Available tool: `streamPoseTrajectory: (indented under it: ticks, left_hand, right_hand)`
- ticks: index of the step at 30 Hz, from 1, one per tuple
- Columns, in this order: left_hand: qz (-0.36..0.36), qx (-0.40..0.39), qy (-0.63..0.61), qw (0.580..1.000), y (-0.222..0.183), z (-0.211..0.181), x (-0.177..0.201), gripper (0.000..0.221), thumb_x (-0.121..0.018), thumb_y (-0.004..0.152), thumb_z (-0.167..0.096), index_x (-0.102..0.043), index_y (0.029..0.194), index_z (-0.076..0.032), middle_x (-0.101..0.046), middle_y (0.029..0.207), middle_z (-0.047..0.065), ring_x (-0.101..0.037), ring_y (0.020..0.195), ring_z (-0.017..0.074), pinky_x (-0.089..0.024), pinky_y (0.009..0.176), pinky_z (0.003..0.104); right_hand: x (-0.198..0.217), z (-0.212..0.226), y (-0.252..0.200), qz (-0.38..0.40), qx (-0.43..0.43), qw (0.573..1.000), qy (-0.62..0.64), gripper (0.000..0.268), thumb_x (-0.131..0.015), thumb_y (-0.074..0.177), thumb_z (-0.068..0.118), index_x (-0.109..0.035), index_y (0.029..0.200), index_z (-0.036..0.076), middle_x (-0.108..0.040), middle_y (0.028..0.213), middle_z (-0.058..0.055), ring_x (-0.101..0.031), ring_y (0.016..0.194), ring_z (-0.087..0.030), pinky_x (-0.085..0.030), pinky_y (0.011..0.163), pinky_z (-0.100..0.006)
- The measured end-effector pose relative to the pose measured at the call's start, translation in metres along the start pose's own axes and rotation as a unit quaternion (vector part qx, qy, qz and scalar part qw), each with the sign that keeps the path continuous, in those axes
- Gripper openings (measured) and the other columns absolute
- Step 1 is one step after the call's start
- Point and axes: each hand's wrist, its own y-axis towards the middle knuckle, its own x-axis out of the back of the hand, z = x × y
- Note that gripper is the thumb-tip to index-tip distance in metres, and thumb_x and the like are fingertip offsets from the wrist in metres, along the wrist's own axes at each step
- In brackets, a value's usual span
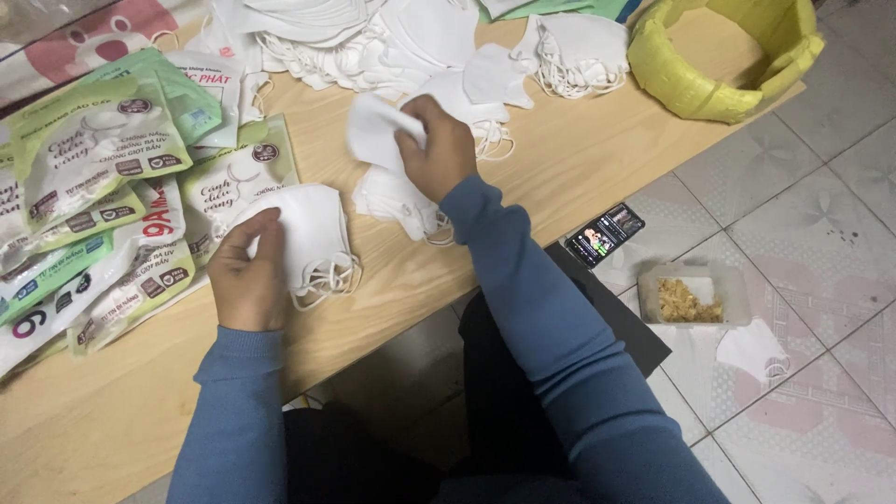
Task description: The person is sorting and arranging white face masks on a wooden table, stacking them neatly for packaging.
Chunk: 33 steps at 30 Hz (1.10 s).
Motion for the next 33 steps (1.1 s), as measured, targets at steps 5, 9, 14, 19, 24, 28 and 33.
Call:
streamPoseTrajectory:
  ticks: [5,9,14,19,24,28,33]
  left_hand:
    - [0.021,0.084,-0.138,0.987,-0.004,-0.018,-0.004,0.036,-0.071,0.095,-0.036,-0.071,0.116,-0.007,-0.073,0.111,0.010,-0.071,0.104,0.0154,-0.060,0.094,0.031]
    - [0.032,0.054,-0.191,0.980,-0.005,-0.011,-0.017,0.034,-0.071,0.099,-0.035,-0.068,0.113,-0.004,-0.074,0.103,0.016,-0.075,0.097,0.0213,-0.064,0.089,0.035]
    - [-0.056,0.047,-0.201,0.977,-0.025,-0.055,-0.028,0.021,-0.066,0.101,-0.017,-0.061,0.110,0.002,-0.075,0.091,0.015,-0.078,0.078,0.0177,-0.067,0.073,0.029]
    - [-0.050,0.023,-0.119,0.991,-0.004,-0.010,-0.007,0.020,-0.060,0.105,-0.014,-0.059,0.119,0.000,-0.074,0.098,0.016,-0.079,0.086,0.0209,-0.067,0.077,0.033]
    - [0.006,-0.002,-0.041,0.999,-0.005,-0.009,-0.010,0.023,-0.064,0.102,-0.006,-0.062,0.124,-0.001,-0.072,0.102,0.014,-0.074,0.097,0.0230,-0.062,0.087,0.038]
    - [0.033,-0.047,-0.011,0.998,-0.009,-0.016,-0.007,0.031,-0.064,0.099,0.001,-0.058,0.130,0.000,-0.067,0.113,0.019,-0.066,0.109,0.0259,-0.056,0.096,0.042]
    - [0.007,-0.132,0.022,0.991,-0.016,-0.029,-0.007,0.074,-0.060,0.096,0.018,-0.030,0.158,-0.008,-0.032,0.157,0.031,-0.031,0.147,0.0465,-0.030,0.124,0.057]
  right_hand:
    - [-0.025,0.016,-0.012,0.022,-0.014,0.933,0.360,0.048,-0.070,0.090,-0.001,-0.053,0.134,0.010,-0.064,0.116,-0.013,-0.070,0.075,-0.020,-0.065,0.051,-0.026]
    - [-0.055,0.031,-0.040,0.094,-0.063,0.874,0.472,0.060,-0.070,0.090,-0.004,-0.050,0.145,0.008,-0.063,0.109,-0.016,-0.072,0.056,-0.020,-0.065,0.050,-0.023]
    - [-0.087,0.019,-0.058,0.154,-0.062,0.927,0.335,0.061,-0.079,0.088,0.019,-0.054,0.143,0.015,-0.067,0.122,-0.021,-0.071,0.093,-0.032,-0.063,0.081,-0.041]
    - [-0.050,-0.012,-0.014,0.109,0.028,0.992,-0.060,0.051,-0.076,0.094,0.031,-0.058,0.138,0.015,-0.075,0.111,-0.016,-0.073,0.109,-0.036,-0.060,0.095,-0.052]
    - [-0.008,-0.032,0.003,0.203,-0.061,0.896,-0.391,0.059,-0.072,0.089,0.042,-0.058,0.139,0.015,-0.066,0.110,-0.012,-0.065,0.106,-0.031,-0.054,0.087,-0.050]
    - [-0.002,-0.026,0.006,0.200,-0.063,0.902,-0.378,0.061,-0.077,0.086,0.040,-0.059,0.137,0.011,-0.066,0.109,-0.015,-0.065,0.104,-0.034,-0.054,0.085,-0.053]
    - [-0.009,-0.030,0.005,0.169,-0.059,0.934,-0.311,0.026,-0.073,0.087,0.024,-0.072,0.111,0.014,-0.068,0.092,-0.007,-0.067,0.097,-0.028,-0.052,0.085,-0.045]
